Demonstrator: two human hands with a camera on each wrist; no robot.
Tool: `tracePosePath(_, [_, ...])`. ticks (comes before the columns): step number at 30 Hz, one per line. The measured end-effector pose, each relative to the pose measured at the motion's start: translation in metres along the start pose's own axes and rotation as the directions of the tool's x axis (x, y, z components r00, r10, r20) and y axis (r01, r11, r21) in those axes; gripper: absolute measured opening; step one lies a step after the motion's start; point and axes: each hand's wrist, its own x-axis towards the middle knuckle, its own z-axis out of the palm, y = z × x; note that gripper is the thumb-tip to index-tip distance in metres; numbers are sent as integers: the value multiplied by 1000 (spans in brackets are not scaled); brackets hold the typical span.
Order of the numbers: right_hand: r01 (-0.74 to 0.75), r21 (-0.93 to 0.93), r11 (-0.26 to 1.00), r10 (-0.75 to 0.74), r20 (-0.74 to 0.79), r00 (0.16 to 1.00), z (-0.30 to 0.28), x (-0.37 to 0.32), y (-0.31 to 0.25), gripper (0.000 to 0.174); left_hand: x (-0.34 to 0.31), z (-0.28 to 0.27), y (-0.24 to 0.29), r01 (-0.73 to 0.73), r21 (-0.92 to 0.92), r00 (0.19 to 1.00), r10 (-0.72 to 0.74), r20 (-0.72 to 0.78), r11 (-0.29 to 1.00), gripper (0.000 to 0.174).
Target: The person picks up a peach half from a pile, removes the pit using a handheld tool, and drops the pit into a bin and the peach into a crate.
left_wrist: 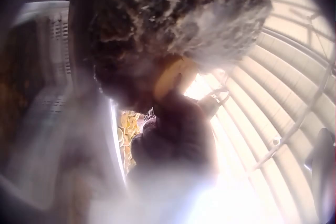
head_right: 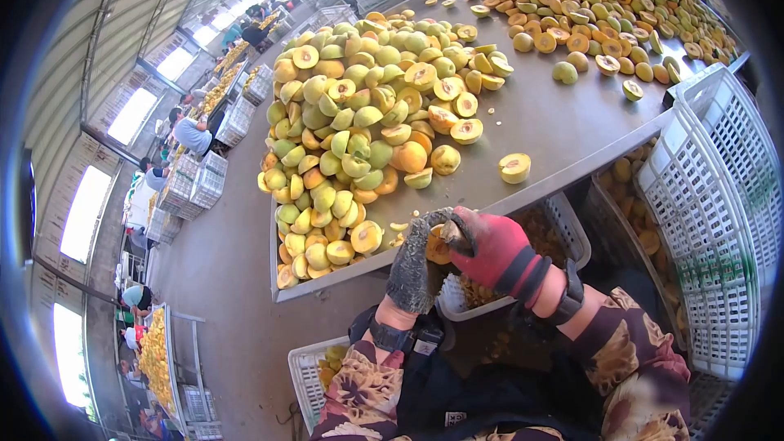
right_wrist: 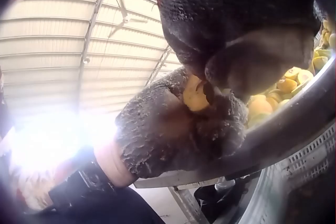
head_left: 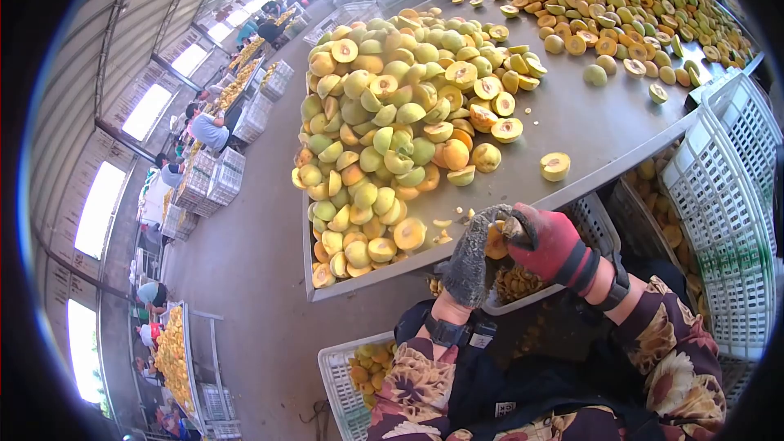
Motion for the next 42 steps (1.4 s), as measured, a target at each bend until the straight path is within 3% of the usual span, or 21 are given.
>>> tracePosePath(5, [60, -118, 991, -55, 44, 997, -2, -9, -17, 43, 1, 9, 3, -31, 25, 999, 32, -44, 999, 38])
tracePosePath(6, [88, -119, 989, -81, 64, 995, 0, -13, -20, 42, 1, 11, 7, -125, 230, 990, 138, -40, 965, 37])
tracePosePath(8, [34, -98, 995, -24, 102, 994, 0, -20, -27, 41, -2, 22, 24, -287, 596, 942, 335, 32, 750, 37])
tracePosePath(11, [-91, -70, 993, 98, 101, 990, -5, -20, -29, 40, -3, 28, 38, -309, 838, 887, 453, 85, 449, 41])
tracePosePath(13, [-197, -102, 975, 207, 105, 973, -10, -17, -28, 41, 3, 27, 29, -283, 691, 909, 415, -27, 665, 36])
tracePosePath(15, [-177, -80, 981, 184, 94, 978, -6, -18, -21, 41, 2, 28, 28, -344, 707, 897, 438, 53, 618, 36])
tracePosePath(18, [-166, -83, 983, 173, 83, 981, -2, -18, -22, 41, 1, 32, 33, -319, 820, 899, 424, 104, 476, 37])
tracePosePath(21, [-197, -104, 975, 208, 113, 972, -1, -14, -22, 42, -1, 37, 32, -312, 820, 902, 421, 96, 481, 37])
tracePosePath(24, [-257, -88, 962, 268, 155, 951, 1, -12, -21, 44, 2, 25, 14, -261, 343, 956, 290, -36, 902, 35])
tracePosePath(27, [-277, 0, 961, 273, 167, 947, 9, -13, -15, 45, -3, 34, 18, -302, 569, 929, 370, -3, 765, 29])
tracePosePath(30, [-316, 60, 947, 298, 204, 933, 14, -14, -13, 49, 1, 19, 2, -327, 442, 922, 384, -44, 835, 25])
tracePosePath(33, [-348, 8, 938, 335, 247, 909, 15, -13, -20, 56, 2, 18, 8, -417, 763, 841, 529, 117, 495, 23])
tracePosePath(38, [-283, -68, 957, 291, 229, 929, 19, -19, -21, 45, 5, 6, 4, -406, 834, 830, 532, 165, 374, 21])
tracePosePath(42, [-315, 146, 938, 273, 253, 928, 20, -20, -21, 43, 4, 4, 1, -412, 823, 813, 565, 138, 391, 19])
